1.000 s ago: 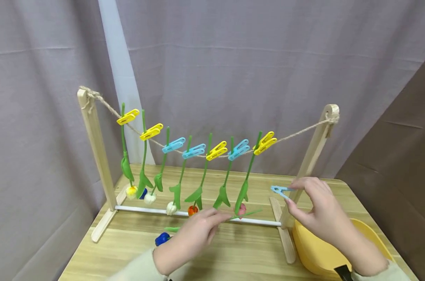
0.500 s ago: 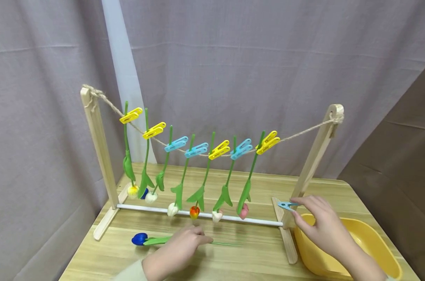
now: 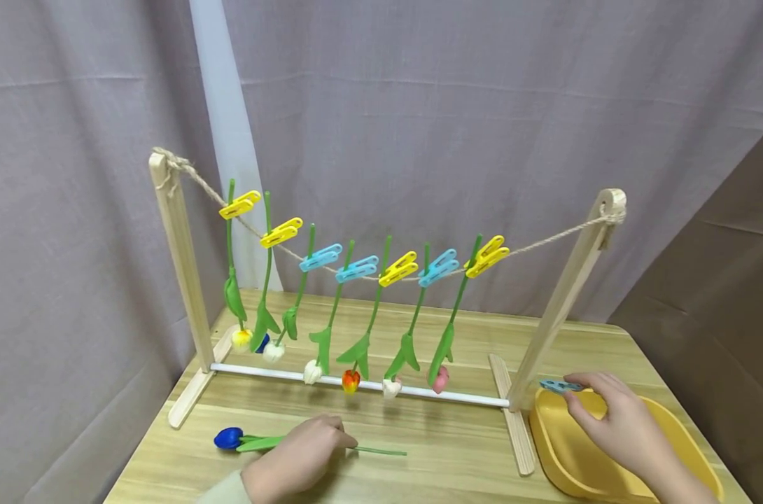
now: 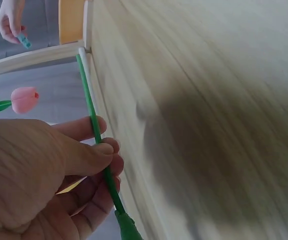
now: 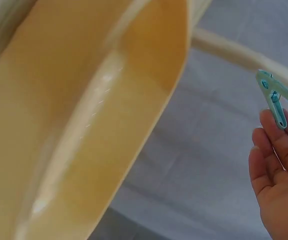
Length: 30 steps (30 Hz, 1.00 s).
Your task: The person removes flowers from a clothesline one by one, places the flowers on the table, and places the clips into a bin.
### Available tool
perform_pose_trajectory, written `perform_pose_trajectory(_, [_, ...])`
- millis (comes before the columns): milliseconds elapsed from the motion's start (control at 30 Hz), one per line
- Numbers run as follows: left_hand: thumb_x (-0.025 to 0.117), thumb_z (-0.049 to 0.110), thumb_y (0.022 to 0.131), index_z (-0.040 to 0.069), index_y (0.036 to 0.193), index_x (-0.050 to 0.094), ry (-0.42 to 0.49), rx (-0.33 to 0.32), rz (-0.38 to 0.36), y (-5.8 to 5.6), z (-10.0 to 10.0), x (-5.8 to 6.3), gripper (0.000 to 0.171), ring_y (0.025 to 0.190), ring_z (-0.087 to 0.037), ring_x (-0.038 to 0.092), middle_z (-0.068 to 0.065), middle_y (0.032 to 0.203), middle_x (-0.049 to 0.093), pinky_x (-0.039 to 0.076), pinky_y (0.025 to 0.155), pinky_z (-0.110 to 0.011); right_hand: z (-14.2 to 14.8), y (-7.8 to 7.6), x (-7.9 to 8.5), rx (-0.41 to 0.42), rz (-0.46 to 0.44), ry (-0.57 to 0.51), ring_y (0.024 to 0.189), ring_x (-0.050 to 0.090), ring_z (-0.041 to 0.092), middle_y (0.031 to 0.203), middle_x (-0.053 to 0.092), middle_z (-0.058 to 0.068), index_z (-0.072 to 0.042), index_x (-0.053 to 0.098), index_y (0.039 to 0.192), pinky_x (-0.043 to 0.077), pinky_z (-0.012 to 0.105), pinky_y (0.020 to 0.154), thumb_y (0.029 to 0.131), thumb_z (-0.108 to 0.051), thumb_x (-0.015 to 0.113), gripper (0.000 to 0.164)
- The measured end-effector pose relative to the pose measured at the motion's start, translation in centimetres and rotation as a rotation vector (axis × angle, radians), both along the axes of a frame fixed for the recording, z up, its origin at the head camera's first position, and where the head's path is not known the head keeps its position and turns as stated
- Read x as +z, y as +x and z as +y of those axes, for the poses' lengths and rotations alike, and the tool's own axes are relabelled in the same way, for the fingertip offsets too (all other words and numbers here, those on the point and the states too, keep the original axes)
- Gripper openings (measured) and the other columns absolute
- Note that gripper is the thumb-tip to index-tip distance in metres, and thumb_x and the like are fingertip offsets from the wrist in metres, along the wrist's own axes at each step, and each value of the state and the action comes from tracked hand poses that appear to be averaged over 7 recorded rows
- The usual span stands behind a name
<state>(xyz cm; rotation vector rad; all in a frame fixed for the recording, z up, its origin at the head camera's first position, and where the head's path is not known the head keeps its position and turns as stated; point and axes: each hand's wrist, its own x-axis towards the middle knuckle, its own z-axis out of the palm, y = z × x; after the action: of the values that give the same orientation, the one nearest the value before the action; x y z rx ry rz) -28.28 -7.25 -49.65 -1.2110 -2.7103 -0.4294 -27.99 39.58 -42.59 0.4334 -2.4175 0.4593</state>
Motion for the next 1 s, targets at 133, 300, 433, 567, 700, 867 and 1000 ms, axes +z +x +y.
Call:
perform_pose_trajectory(133, [0.064,-0.005,0.085,0.019,0.100,0.077,0.001,0.003,-0.003,-0.1,-0.3,-0.4,0.031,0.072,-0.001,0.051,0.008,0.076,0.057,0.045,0.062,-0.016,1.2,-0.1,-0.7,-0.035,-0.083,0.005,0.090,0.060,0.024,0.095,0.066,0.003,-0.009,0.069,0.100,0.048,0.031,0.072,0.079,-0.015,0.079,0.024])
perform_pose_trajectory(300, [0.064,-0.001,0.087,0.020,0.098,0.077,0.012,0.029,-0.034,-0.1,-0.7,-0.7,0.027,0.072,-0.002,0.052,0.009,0.077,0.057,0.046,0.063,-0.017,2.6,-0.8,-1.6,-0.079,-0.392,0.048,0.092,0.063,0.037,0.098,0.068,0.011,-0.004,0.068,0.103,0.050,0.054,0.070,0.084,-0.020,0.074,0.025])
perform_pose_trajectory(433, [0.064,0.002,0.089,0.021,0.096,0.077,-0.013,0.036,-0.051,-0.1,-0.8,-1.0,0.024,0.074,-0.002,0.054,0.010,0.080,0.059,0.047,0.064,-0.019,3.3,-1.3,-2.6,-0.082,-0.563,0.078,0.093,0.063,0.040,0.099,0.068,0.014,-0.003,0.065,0.103,0.050,0.056,0.072,0.084,-0.016,0.074,0.025])
perform_pose_trajectory(567, [0.063,0.003,0.090,0.019,0.095,0.077,-0.033,0.030,-0.071,-0.1,-0.9,-1.1,0.021,0.076,-0.001,0.055,0.010,0.082,0.061,0.049,0.066,-0.020,3.4,-1.5,-3.4,-0.067,-0.606,0.058,0.091,0.063,0.037,0.096,0.068,0.012,-0.005,0.064,0.099,0.051,0.054,0.073,0.082,-0.011,0.075,0.021])
perform_pose_trajectory(700, [0.063,0.004,0.090,0.016,0.093,0.075,-0.025,0.034,-0.098,0.0,-0.9,-1.0,0.017,0.078,-0.002,0.057,0.009,0.084,0.062,0.050,0.068,-0.021,3.1,-1.7,-3.8,-0.058,-0.652,0.035,0.091,0.064,0.035,0.095,0.068,0.010,-0.003,0.063,0.099,0.052,0.050,0.072,0.081,-0.009,0.074,0.022])
perform_pose_trajectory(867, [0.065,0.004,0.089,0.017,0.088,0.072,-0.019,0.053,-0.101,0.0,-0.9,-1.2,0.014,0.077,-0.004,0.057,0.009,0.083,0.060,0.050,0.066,-0.023,3.0,-1.8,-4.4,-0.043,-0.693,0.037,0.090,0.064,0.032,0.094,0.068,0.008,-0.004,0.064,0.097,0.053,0.049,0.073,0.081,-0.013,0.076,0.020])
perform_pose_trajectory(1000, [0.066,0.001,0.085,0.016,0.085,0.070,-0.018,0.068,-0.090,0.1,-0.8,-1.2,0.016,0.076,-0.004,0.056,0.009,0.081,0.058,0.049,0.064,-0.022,3.2,-1.8,-4.8,-0.037,-0.712,0.043,0.089,0.064,0.030,0.093,0.068,0.005,-0.005,0.066,0.094,0.052,0.050,0.076,0.081,-0.015,0.077,0.019])
